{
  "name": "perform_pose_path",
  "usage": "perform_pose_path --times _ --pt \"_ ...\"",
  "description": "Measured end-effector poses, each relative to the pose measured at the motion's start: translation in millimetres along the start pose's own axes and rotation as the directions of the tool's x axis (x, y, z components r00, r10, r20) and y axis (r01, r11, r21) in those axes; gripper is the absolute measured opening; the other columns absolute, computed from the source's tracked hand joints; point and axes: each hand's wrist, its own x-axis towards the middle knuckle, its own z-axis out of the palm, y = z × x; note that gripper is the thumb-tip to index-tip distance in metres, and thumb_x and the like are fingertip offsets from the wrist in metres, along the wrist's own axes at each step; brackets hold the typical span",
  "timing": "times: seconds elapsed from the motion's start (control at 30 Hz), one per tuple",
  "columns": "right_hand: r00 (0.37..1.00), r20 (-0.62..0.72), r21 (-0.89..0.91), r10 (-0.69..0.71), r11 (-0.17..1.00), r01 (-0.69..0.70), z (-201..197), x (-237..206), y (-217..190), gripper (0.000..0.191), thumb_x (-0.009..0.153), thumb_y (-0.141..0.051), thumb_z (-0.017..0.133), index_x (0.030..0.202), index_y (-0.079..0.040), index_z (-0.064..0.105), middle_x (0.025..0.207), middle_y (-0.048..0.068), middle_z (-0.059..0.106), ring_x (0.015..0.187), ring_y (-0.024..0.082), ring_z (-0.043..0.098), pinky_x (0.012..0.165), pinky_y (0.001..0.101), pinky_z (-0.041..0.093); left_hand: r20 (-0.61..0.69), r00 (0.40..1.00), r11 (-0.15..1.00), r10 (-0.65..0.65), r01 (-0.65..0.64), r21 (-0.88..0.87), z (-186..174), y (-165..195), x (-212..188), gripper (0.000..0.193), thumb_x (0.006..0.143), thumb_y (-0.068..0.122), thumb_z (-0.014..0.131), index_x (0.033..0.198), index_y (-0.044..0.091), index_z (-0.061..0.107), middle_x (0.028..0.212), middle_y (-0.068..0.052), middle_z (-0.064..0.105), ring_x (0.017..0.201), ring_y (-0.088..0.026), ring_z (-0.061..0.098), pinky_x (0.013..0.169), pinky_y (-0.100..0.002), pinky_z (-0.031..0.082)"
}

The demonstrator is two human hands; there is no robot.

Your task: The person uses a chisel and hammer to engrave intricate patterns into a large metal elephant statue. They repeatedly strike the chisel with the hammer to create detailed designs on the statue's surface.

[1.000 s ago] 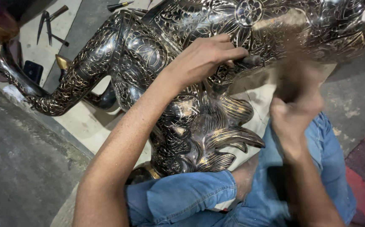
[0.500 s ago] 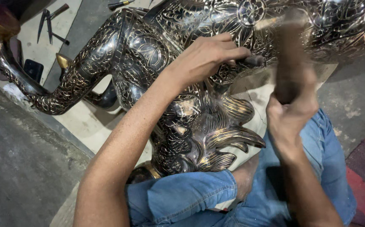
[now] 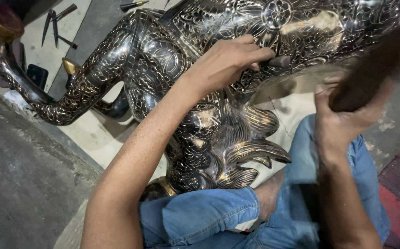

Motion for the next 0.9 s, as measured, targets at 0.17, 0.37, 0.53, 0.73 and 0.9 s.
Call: perform_pose_path --times 0.17,0.37,0.53,0.73,0.9 --pt "0.891 0.300 -0.627 -0.340 0.634 0.453 13.1 22.2 -32.5 0.068 0.081 0.017 0.076 0.140 -0.010 0.056 0.113 0.011 0.072 0.097 0.018 0.073 0.090 0.0316 0.058 -0.009 1.000 1.000 0.008 -0.008 -0.003 3.4 -1.2 1.7 0.036 0.094 -0.001 0.070 0.127 0.015 0.068 0.091 -0.004 0.064 0.084 -0.019 0.067 0.069 -0.034 0.059" --pt "0.923 0.262 -0.663 -0.282 0.643 0.384 25.8 33.9 -61.5 0.052 0.059 0.012 0.072 0.110 0.001 0.071 0.096 0.013 0.074 0.085 0.025 0.068 0.076 0.0353 0.048 -0.017 1.000 1.000 0.005 -0.005 0.016 9.6 -1.9 -0.6 0.042 0.096 -0.008 0.061 0.129 0.018 0.068 0.093 -0.003 0.065 0.086 -0.017 0.068 0.073 -0.029 0.062" --pt "0.973 0.102 -0.488 -0.207 0.842 0.231 25.1 31.9 -55.4 0.049 0.064 0.014 0.072 0.110 -0.003 0.067 0.094 0.010 0.070 0.085 0.023 0.065 0.079 0.0370 0.048 0.018 0.999 0.999 -0.034 0.034 0.005 9.5 -2.6 -0.2 0.037 0.096 -0.003 0.063 0.127 0.017 0.069 0.093 -0.004 0.067 0.086 -0.018 0.069 0.073 -0.032 0.061" --pt "0.991 0.105 -0.379 -0.087 0.918 0.121 21.5 29.2 -40.2 0.041 0.075 0.011 0.064 0.114 0.001 0.064 0.097 0.013 0.068 0.089 0.023 0.069 0.085 0.0355 0.054 -0.017 1.000 0.999 -0.008 0.007 -0.044 8.3 0.5 2.4 0.039 0.095 -0.008 0.057 0.125 0.014 0.068 0.103 -0.005 0.070 0.088 -0.017 0.069 0.073 -0.030 0.061" --pt "0.999 0.029 -0.136 0.036 0.990 -0.032 19.0 22.9 -22.1 0.034 0.076 0.007 0.062 0.110 -0.001 0.062 0.097 0.010 0.067 0.085 0.022 0.066 0.079 0.0342 0.054 0.039 0.999 0.999 -0.036 0.036 0.007 9.2 -1.5 0.0 0.029 0.098 0.006 0.068 0.126 0.014 0.071 0.096 -0.004 0.073 0.087 -0.019 0.070 0.071 -0.035 0.060"
